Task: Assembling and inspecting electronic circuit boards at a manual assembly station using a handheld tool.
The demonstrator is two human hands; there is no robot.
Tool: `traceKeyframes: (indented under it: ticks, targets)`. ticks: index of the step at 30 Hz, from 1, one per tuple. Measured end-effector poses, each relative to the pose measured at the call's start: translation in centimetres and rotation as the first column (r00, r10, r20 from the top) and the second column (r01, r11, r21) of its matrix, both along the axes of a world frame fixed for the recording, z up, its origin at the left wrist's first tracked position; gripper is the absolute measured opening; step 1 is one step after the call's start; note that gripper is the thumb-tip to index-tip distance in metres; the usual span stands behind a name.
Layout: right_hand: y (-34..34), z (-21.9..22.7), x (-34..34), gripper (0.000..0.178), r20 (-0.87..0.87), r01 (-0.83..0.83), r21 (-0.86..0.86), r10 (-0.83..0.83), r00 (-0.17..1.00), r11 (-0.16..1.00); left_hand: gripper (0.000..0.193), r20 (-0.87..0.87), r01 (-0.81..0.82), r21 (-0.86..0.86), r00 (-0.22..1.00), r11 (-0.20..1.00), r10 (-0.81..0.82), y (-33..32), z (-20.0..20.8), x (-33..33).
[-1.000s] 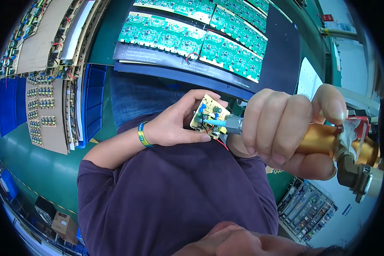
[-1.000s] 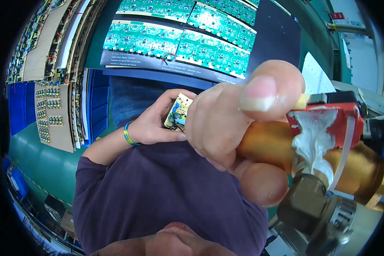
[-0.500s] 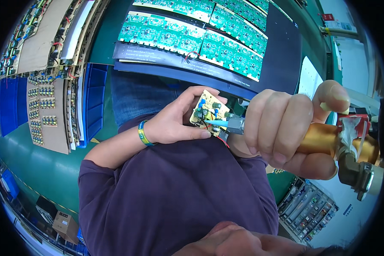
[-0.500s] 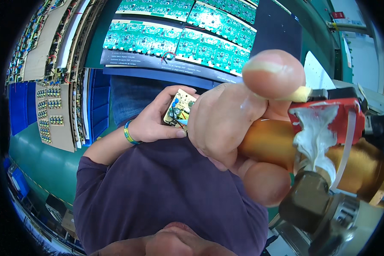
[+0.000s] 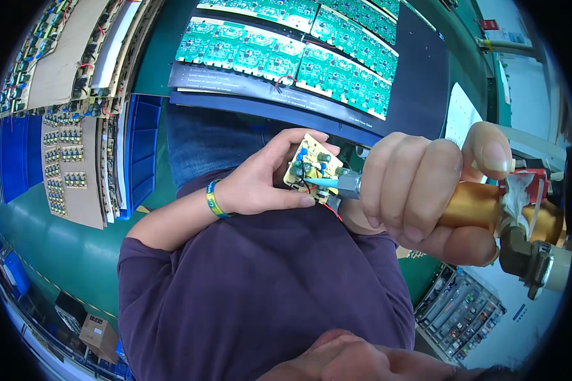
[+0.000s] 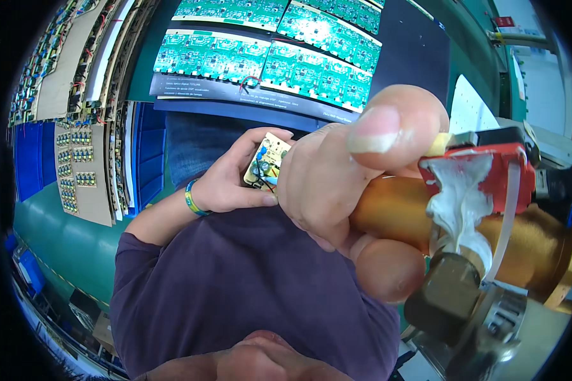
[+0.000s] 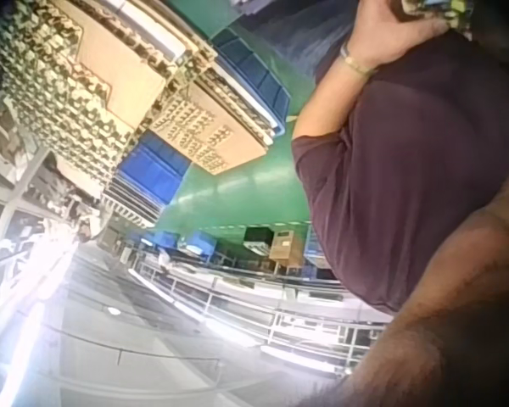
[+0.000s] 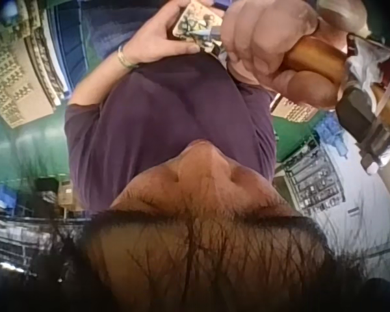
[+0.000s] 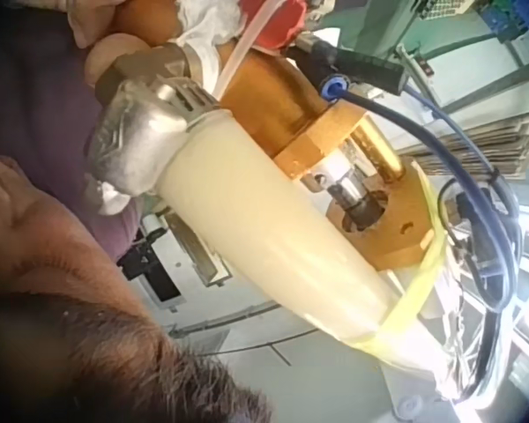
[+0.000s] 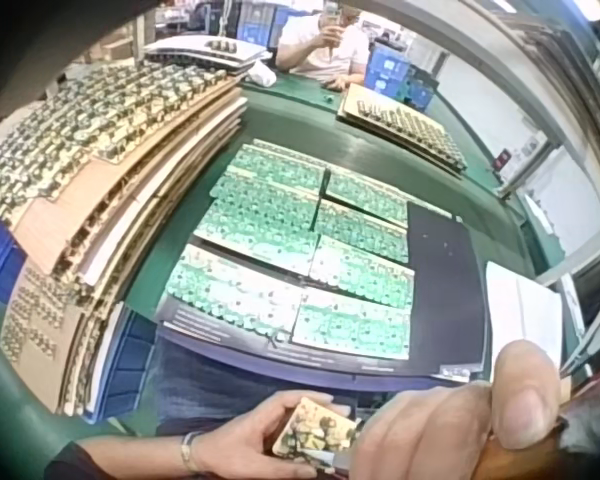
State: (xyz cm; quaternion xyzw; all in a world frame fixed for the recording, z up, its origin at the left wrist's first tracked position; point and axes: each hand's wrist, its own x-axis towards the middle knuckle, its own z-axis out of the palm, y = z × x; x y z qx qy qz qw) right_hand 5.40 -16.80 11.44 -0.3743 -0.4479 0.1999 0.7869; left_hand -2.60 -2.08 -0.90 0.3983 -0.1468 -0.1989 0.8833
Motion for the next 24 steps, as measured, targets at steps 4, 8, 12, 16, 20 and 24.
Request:
traceKeyframes:
  ticks: [4,8,12,16,20,24]
  targets:
    - [-0.1,0.0,-0.2,0.058,-0.001,0.011,-0.021,-0.011,1.0,1.0,0.073,-0.003,0.008,0.004,1.0,1.0,-0.008,0.1,0.1,0.1]
    - [0.3,0.2,-0.3,0.062,-0.044,0.062,-0.017,-0.063,0.997,0.998,0.074,-0.017,0.017,0.003,1.0,1.0,-0.017,0.4,0.0,0.3]
    - [0.4,0.2,0.9,0.068,0.042,-0.049,0.054,0.047,0.998,0.997,0.077,-0.025,0.006,0.013,1.0,1.0,-0.006,0.7,0.1,0.2]
    - [0.6,0.5,-0.3,0.073,-0.066,0.171,0.111,-0.165,0.984,0.979,0.083,-0.072,0.017,0.038,0.997,0.999,-0.014,2.5,1.4,-0.5]
    - [-1.2,-0.2,0.4,0.072,-0.053,0.166,0.189,-0.159,0.986,0.968,0.077,0.067,-0.019,0.15,0.998,0.989,0.009,6.1,3.0,-1.5]
    - [-1.8,-0.6,-0.1,0.071,-0.08,0.22,0.207,-0.207,0.975,0.953,0.062,0.176,-0.241,0.109,0.96,0.965,0.219,10.7,6.7,-4.6]
